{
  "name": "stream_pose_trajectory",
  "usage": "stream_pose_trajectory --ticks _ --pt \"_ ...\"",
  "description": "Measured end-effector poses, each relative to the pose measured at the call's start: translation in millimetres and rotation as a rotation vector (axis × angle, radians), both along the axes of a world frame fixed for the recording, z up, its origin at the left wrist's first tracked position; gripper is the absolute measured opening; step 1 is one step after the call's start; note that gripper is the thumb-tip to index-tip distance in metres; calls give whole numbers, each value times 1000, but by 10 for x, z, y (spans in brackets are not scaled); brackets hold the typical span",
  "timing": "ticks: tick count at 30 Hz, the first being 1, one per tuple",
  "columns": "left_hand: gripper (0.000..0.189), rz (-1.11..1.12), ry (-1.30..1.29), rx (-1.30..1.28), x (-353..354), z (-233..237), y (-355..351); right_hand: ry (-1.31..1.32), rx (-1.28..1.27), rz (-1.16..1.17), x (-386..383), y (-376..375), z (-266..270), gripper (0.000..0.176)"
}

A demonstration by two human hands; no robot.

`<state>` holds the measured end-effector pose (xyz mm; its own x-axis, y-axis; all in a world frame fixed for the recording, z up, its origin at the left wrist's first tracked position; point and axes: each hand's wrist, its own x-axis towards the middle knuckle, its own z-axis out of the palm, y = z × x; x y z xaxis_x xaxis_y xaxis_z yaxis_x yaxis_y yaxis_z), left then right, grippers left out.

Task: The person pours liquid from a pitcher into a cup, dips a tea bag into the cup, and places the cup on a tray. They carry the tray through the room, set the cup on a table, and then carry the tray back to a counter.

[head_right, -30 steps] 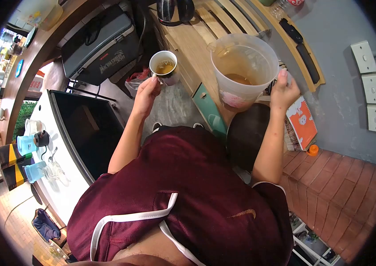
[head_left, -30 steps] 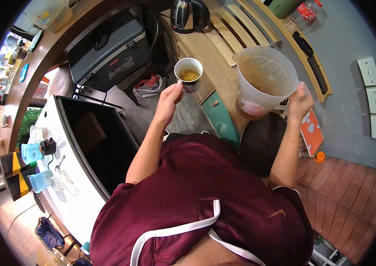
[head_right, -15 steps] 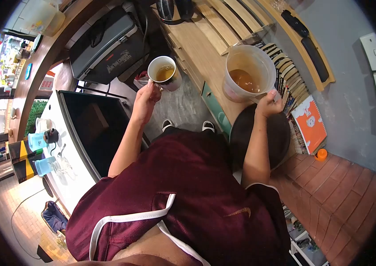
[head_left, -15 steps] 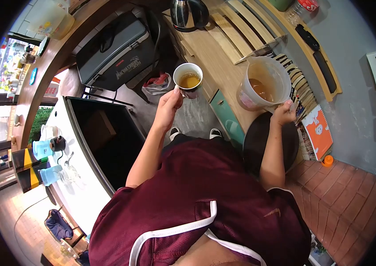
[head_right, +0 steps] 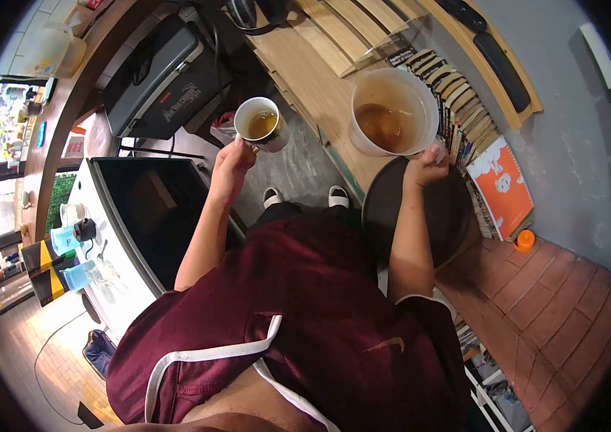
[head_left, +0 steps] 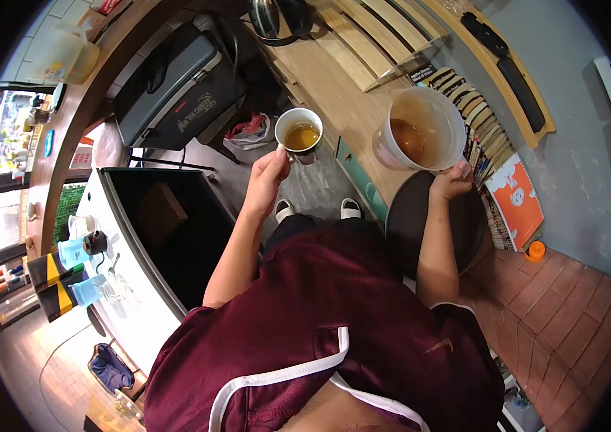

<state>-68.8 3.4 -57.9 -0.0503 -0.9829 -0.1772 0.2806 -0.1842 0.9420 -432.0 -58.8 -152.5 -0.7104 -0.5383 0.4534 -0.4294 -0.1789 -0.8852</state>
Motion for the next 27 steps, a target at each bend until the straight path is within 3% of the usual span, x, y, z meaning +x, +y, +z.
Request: stream_pose_trajectory --ticks 1,3,4,5,7,9,11,13,14,18,21,22,27 --pt "38 -10 10 1 -25 -10 -8 4 3 -5 -4 16 3 49" --pt "42 43 20 -7 -96 -51 -21 -237 -25 118 33 23 47 48" --pt "40 23 28 0 -80 -84 -22 14 -8 130 -6 65 106 45" --pt "39 5 36 5 -65 -109 -28 19 -12 130 -49 75 135 45" --pt "39 19 35 8 -74 -88 -30 41 -255 39 -47 68 267 37" --pt "40 46 34 13 -31 -59 -24 -107 -148 -95 55 185 635 26" --pt "41 33 31 11 74 -20 -29 20 -35 -113 23 244 831 16" --pt "38 75 66 -20 183 8 -46 214 -100 -75 231 197 1147 15" --pt "38 84 45 -30 268 25 -56 67 -111 23 363 185 1243 13" --pt "37 143 21 -82 710 149 -56 107 -213 263 968 -76 1216 10" --pt "38 190 2 -94 1113 317 -22 -53 -157 477 1748 -186 1333 10" --pt "37 214 -34 -86 1256 362 -9 51 -159 482 1981 -246 1320 11" --pt "37 308 -56 -81 2040 475 81 -2 -129 680 3097 -373 1457 11"
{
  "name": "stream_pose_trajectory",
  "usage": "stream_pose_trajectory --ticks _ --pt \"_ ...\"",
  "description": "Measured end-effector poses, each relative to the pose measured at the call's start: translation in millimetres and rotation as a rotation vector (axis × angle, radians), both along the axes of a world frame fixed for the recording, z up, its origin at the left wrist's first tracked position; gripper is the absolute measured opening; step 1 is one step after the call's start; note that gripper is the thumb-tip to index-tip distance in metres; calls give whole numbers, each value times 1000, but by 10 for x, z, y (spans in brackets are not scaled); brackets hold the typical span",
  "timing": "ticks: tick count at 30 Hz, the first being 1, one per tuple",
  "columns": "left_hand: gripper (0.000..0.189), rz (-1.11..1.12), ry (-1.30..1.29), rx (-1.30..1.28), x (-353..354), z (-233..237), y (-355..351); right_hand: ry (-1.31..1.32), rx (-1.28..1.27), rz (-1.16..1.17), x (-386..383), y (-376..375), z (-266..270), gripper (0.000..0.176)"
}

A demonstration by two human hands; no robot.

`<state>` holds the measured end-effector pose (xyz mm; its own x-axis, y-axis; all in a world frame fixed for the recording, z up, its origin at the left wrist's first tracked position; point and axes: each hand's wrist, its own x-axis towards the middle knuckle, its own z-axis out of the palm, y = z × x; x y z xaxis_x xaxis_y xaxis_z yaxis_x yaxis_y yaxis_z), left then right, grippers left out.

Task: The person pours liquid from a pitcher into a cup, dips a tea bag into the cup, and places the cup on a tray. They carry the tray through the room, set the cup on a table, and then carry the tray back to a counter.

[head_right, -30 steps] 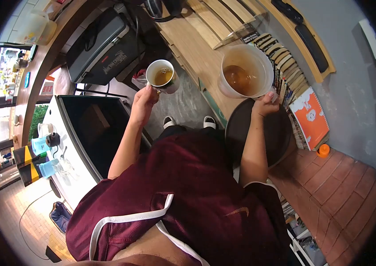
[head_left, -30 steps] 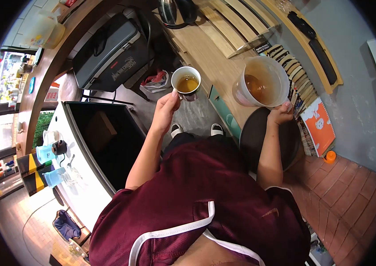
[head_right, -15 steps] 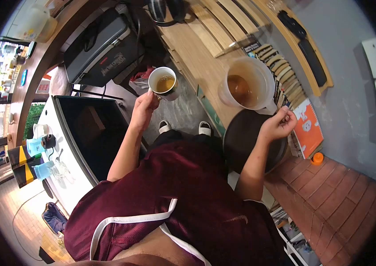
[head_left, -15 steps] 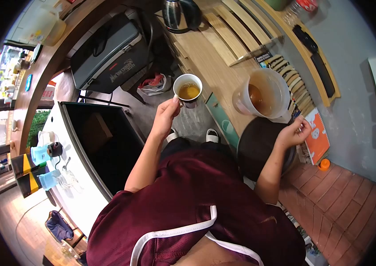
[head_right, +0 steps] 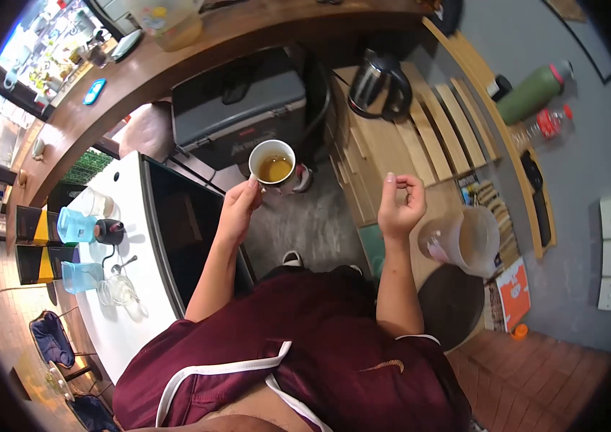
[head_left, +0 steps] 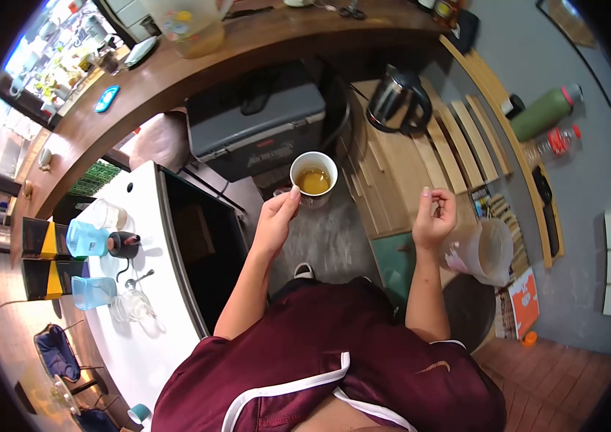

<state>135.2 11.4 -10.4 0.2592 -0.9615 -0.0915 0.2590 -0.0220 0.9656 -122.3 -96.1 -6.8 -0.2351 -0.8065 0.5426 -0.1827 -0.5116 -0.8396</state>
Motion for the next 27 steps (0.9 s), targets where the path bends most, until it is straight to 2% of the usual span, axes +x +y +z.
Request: stream_pose_trajectory --ticks 3,11,17,22,26,27 --pt "37 70 -2 -35 363 107 51 88 32 157 458 -84 108 9" --pt "39 277 34 -93 977 80 -115 128 105 306 1134 -736 115 8" --pt "40 397 32 -162 1209 189 -649 110 179 403 1485 -1816 301 10" --pt "41 484 65 -190 1295 538 -1239 342 145 364 1901 -2913 695 16" --pt "41 562 38 -216 1363 726 -1718 599 -25 321 2282 -3775 870 18" --pt "41 558 45 -224 1394 780 -1832 594 -14 330 2386 -3961 855 18"
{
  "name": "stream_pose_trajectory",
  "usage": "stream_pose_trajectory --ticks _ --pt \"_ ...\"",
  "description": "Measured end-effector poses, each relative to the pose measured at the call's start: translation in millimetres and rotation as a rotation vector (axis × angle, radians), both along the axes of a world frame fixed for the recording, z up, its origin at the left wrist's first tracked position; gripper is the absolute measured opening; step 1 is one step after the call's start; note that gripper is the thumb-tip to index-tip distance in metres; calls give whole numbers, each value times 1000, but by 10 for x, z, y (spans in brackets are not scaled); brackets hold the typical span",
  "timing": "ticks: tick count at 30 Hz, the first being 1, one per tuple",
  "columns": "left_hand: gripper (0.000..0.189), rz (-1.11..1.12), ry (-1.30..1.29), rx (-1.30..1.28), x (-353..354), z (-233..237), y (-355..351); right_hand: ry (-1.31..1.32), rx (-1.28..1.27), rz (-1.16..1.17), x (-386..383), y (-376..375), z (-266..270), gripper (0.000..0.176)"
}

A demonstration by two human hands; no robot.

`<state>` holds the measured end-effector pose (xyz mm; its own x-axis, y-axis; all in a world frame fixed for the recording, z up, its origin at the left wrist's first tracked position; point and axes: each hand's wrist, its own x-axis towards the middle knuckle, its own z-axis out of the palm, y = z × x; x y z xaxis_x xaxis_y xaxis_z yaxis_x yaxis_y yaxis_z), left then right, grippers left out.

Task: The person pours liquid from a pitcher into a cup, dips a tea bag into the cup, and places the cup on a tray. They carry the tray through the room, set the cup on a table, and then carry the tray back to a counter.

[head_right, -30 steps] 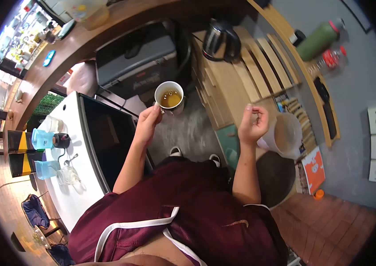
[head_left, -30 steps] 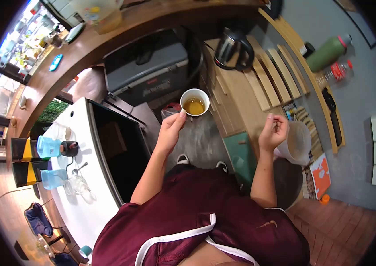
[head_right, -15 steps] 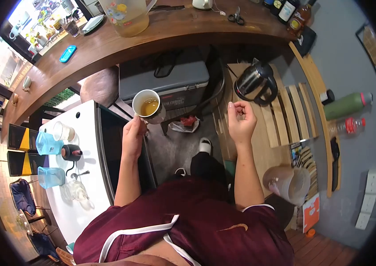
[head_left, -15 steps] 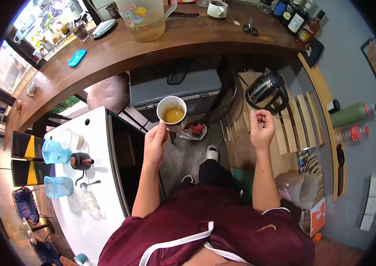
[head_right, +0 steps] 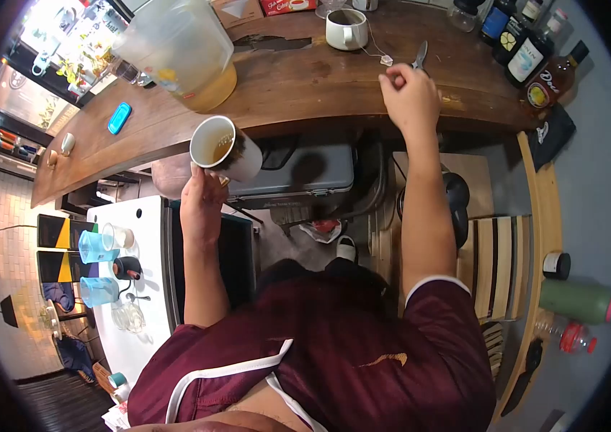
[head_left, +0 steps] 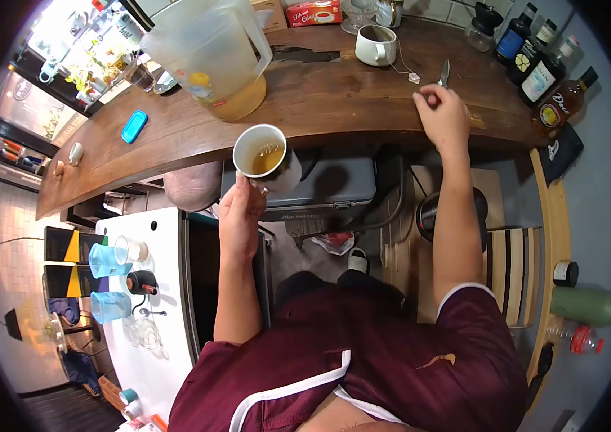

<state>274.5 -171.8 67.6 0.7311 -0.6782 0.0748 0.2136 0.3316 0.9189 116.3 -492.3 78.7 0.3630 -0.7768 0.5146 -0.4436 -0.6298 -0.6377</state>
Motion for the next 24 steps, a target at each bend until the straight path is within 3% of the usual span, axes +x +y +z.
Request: stream_pose_trajectory --ticks 2,5,15,17,24 --pt "41 -29 37 -11 66 57 -169 302 -142 -169 147 -301 -27 26" --pt "40 -58 13 17 179 93 -380 428 -113 -247 303 -554 -83 28" --pt "41 -171 -21 82 634 128 -890 592 -10 -295 489 -615 26 32" --pt "42 -223 -28 85 719 120 -957 595 -38 -208 531 -708 10 29" --pt "40 -327 14 94 877 77 -1105 708 16 -249 641 -757 -64 20"
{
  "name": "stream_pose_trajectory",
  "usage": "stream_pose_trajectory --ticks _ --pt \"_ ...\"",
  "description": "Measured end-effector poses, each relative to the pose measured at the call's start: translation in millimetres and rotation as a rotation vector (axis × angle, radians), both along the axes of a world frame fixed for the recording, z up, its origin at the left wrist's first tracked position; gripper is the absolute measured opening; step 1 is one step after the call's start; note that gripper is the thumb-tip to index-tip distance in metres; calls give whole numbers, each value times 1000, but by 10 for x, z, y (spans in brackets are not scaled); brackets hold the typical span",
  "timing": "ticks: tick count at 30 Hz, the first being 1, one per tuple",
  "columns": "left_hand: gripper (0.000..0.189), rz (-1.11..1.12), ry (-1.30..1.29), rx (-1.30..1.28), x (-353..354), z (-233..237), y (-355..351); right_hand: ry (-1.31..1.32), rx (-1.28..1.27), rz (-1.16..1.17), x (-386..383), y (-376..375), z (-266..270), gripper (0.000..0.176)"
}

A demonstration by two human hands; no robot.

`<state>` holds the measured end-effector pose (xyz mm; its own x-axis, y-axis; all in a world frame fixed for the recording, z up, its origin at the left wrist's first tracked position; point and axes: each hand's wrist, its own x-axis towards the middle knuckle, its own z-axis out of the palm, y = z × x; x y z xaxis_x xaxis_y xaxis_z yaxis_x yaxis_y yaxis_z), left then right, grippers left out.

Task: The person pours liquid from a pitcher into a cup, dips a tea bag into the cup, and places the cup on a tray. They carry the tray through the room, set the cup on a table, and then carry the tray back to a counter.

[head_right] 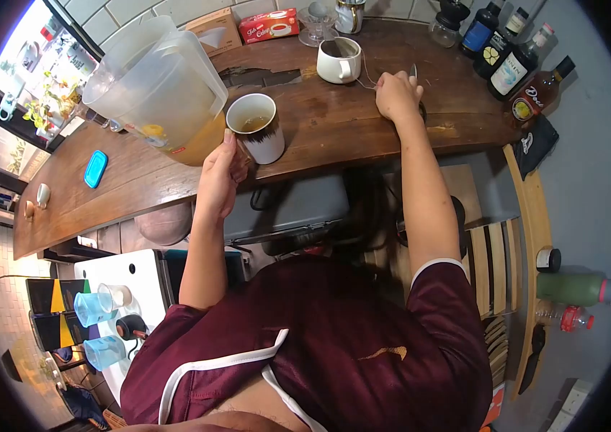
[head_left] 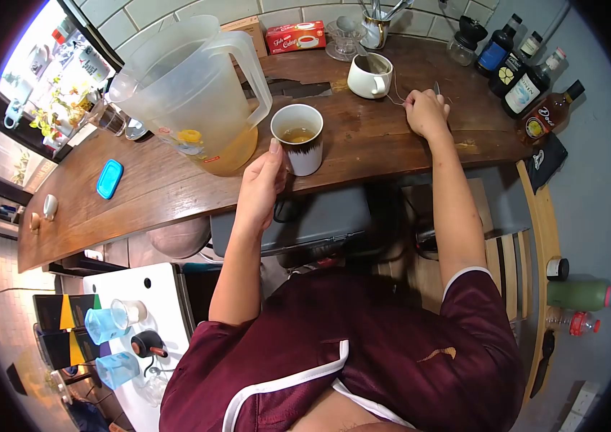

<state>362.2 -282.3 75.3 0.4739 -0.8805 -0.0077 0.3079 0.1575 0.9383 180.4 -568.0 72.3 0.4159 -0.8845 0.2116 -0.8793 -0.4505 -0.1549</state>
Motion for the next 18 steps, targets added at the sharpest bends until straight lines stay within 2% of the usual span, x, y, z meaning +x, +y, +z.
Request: stream_pose_trajectory --ticks 3,9,11,13,15,17,18 --pt "40 -16 5 39 20 -4 -41 23 -61 16 23 -84 -79 20" --pt "41 -26 -27 85 30 8 -83 -233 -164 7 -85 -151 175 25" --pt "41 -38 -42 95 22 -2 -93 -722 -39 144 -94 -330 198 27" --pt "41 -17 -105 104 0 -20 -93 -761 -102 172 -53 -411 270 27" --pt "41 -16 -141 85 -25 -24 -92 -930 6 202 -2 -452 380 29" --pt "41 -9 -178 65 -49 -12 -82 -974 93 191 61 -432 501 30" --pt "41 -1 -188 78 -58 7 -80 -961 -20 227 109 -472 541 30"
